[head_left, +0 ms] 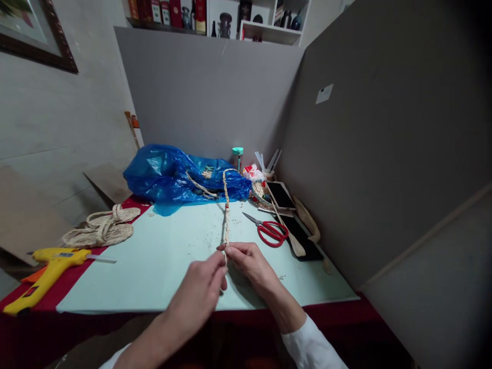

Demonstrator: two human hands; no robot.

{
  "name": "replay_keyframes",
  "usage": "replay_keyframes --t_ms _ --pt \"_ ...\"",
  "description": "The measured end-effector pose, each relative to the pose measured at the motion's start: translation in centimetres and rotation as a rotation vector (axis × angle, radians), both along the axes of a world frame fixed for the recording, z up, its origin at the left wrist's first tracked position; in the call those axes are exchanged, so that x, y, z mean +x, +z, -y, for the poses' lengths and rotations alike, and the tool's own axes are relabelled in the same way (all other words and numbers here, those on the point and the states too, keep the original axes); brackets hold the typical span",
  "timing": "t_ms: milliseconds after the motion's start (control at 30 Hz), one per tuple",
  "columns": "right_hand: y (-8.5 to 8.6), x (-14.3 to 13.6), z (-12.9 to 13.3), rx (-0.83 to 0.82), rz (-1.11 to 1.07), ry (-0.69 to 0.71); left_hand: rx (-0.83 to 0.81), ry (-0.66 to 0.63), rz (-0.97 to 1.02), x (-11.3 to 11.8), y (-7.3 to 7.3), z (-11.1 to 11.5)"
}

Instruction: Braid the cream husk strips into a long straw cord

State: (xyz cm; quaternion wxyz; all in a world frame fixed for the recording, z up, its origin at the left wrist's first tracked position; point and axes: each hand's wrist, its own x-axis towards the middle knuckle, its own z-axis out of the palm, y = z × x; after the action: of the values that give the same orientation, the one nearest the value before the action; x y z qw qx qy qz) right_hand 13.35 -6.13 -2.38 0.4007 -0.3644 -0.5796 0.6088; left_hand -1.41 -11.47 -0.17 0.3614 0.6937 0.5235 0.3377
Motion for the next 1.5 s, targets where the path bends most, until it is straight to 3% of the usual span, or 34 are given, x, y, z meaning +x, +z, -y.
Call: replay_keyframes --t_ms 67,167,233,300,367,467,567,667,767,933,1033,1167,1300,1400,1500 --pt "0.3 0.3 0.1 -0.099 -0.092 0.024 0.144 -0.046 -0.13 1.0 -0.2 0.8" --pt "0.7 0.8 0.4 -0.191 -0.202 0.067 0.21 -0.089 -0.248 1.0 0.4 1.0" --pt "0.7 1.0 0.6 -0.2 -0.253 0.088 0.207 -0.007 -0.25 0.3 1.3 0.1" --pt "0.7 1.0 0.7 -0.198 -0.287 0.118 0.191 0.124 -0.108 -0.4 1.9 -1.2" --pt "0.5 1.0 0.9 -0.192 -0.302 0.136 0.099 0.148 0.103 -0.6 1.9 -2.6" --pt "0.3 1.0 1.0 -0.149 -0.287 0.154 -0.171 -0.017 0.404 0.1 0.9 -4.2" --pt "0.1 1.1 1.2 -0.111 -0.242 0.171 -0.362 -0.115 0.513 0.9 -0.3 -4.7" --pt "0.0 1.3 1.4 -0.054 -0.103 0.165 -0.419 -0.094 0.482 0.9 -1.0 -4.6" --pt "0.4 1.3 1.8 0.149 0.179 0.079 -0.467 -0.116 0.47 0.4 -1.1 -4.4" --pt "1.9 0.6 3.0 0.436 0.93 -0.174 -0.459 -0.046 0.478 0.4 -0.8 -3.8" --pt "2.5 -0.1 3.9 0.528 1.278 -0.22 -0.4 0.04 0.439 0.7 -0.9 -3.4" --pt "1.8 -1.4 5.6 0.745 1.335 -0.219 -0.41 0.107 0.516 0.5 -1.4 -3.4" --pt "0.4 -2.2 6.4 0.928 1.349 -0.13 -0.498 0.024 0.646 -0.3 -1.6 -3.4" --pt "0.8 -1.7 6.0 0.935 1.239 -0.098 -0.51 0.002 0.685 -0.8 -1.6 -3.3" --pt "2.1 -0.5 5.0 0.842 1.028 -0.223 -0.503 -0.018 0.717 -1.0 -1.8 -3.3"
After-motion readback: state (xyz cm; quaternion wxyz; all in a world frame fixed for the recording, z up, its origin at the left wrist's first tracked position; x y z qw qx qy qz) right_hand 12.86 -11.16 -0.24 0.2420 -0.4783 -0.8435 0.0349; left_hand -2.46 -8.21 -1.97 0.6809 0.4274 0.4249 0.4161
